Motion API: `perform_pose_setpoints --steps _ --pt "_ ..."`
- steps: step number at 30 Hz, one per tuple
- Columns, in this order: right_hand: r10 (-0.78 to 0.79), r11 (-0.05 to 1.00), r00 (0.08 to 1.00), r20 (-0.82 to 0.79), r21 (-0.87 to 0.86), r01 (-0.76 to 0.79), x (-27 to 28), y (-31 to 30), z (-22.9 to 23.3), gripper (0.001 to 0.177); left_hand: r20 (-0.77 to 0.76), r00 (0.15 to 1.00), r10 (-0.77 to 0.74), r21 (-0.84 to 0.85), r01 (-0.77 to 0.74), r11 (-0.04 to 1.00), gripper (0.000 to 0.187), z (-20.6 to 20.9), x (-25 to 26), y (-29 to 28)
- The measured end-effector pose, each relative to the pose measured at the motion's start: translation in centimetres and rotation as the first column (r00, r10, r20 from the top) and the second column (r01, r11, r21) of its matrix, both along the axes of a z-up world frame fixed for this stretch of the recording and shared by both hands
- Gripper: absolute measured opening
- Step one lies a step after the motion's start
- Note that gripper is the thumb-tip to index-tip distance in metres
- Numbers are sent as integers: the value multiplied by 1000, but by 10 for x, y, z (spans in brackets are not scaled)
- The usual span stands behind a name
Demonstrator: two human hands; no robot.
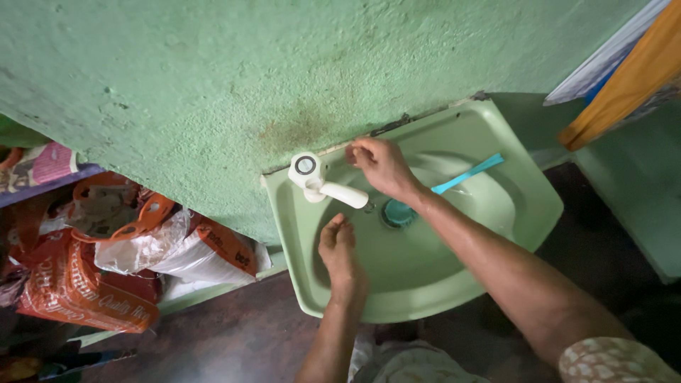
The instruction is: The person scrubs the interior of a light green sink with a blue scrub brush while running water from a white faucet. They repeatedly rinse their hands and the brush, then continue scrubbing the basin and drain area.
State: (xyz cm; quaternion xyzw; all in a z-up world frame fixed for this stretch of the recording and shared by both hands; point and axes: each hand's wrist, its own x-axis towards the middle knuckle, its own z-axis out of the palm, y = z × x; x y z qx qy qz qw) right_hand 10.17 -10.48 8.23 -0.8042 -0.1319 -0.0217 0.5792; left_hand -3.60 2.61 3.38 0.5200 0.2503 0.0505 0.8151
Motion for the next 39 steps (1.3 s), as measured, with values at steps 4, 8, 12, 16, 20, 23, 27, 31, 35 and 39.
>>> perform_pose_setpoints --steps 4,8,12,16,20,23,27,31,35,39 --pt "254 805 855 452 -589 73 -17 -13 6 41 44 998 44 -16 -43 999 26 1 -6 10" --pt "648 550 647 401 -834 -35 -12 -8 4 74 51 998 36 -26 -35 999 27 8 -9 12" --pt "615 703 745 258 -608 -370 -2 -2 -9 74 69 997 42 19 -44 999 24 12 -8 5" --pt "581 591 742 334 -800 -104 -6 -33 -18 62 36 999 4 5 -5 1000 26 11 -4 2" --pt "351 471 780 518 -817 332 -22 -97 -20 77 146 989 -3 -17 5 1000 26 -3 7 -2" --pt "133 329 765 631 -756 566 -29 -124 -21 78 236 970 -49 -181 94 979 24 -22 15 -8" --pt "-206 336 957 204 -904 265 -36 -111 -26 28 -17 1000 -8 -296 3 955 23 -40 38 -16" --pt "-208 978 967 -147 -35 205 -74 -48 -68 24 45 999 -11 -106 15 994 31 -51 31 -18" --pt "368 599 440 -819 571 562 -61 3 -101 29 63 996 55 -141 -46 989 38 -42 31 -18" --pt "637 275 529 -561 806 525 -43 14 -122 32 36 996 81 -152 -75 986 41 -40 30 -19"
